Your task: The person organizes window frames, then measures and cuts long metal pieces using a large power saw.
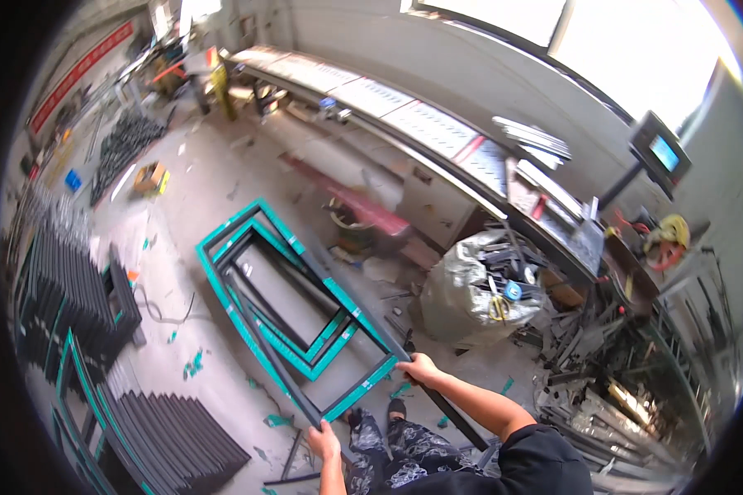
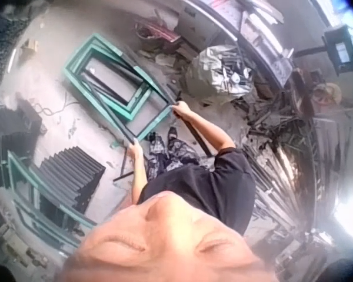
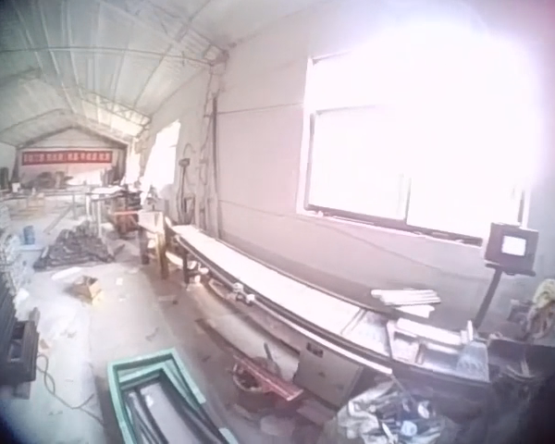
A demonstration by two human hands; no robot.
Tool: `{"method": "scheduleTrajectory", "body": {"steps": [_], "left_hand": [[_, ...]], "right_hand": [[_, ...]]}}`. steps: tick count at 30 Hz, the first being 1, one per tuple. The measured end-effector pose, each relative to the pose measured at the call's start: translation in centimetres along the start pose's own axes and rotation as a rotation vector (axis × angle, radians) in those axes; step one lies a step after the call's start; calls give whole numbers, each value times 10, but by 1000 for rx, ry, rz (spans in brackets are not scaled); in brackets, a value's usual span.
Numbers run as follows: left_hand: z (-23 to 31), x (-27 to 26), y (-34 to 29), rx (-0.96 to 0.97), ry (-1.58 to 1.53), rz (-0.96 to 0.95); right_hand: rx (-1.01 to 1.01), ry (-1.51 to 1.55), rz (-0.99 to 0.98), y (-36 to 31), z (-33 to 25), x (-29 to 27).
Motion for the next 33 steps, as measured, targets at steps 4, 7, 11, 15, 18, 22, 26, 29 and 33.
{"method": "scheduleTrajectory", "body": {"steps": [4, 7, 11, 15, 18, 22, 26, 29, 33], "left_hand": [[22, 53, 20, 39, 18, -2], [29, 90, 34, 46, -41, -38], [32, 143, 55, 154, -92, 16], [41, 196, 73, 197, -65, 26], [59, 250, 94, 244, -59, 25], [72, 313, 117, 228, -65, 68], [82, 367, 140, 212, -98, 37], [81, 395, 158, 213, -94, 32], [83, 416, 175, 231, -112, 24]], "right_hand": [[59, 183, 46, 39, -25, 22], [68, 225, 63, 71, -15, 44], [89, 242, 100, 105, 25, 69], [125, 264, 133, 127, 91, 74], [140, 272, 110, 155, 139, 65], [231, 275, 107, 170, 183, 60], [244, 292, 106, 182, 220, 55], [246, 280, 94, 191, 246, 57], [256, 271, 98, 204, 264, 56]]}}
Point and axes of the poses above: each hand's wrist, its own y-axis towards the middle knuckle, its own x-axis out of the palm, z = x × y, the point moved 2 cm from there along y, towards the middle knuckle, and after that the axes turned 13 degrees about -x, right-handed, at the moved point
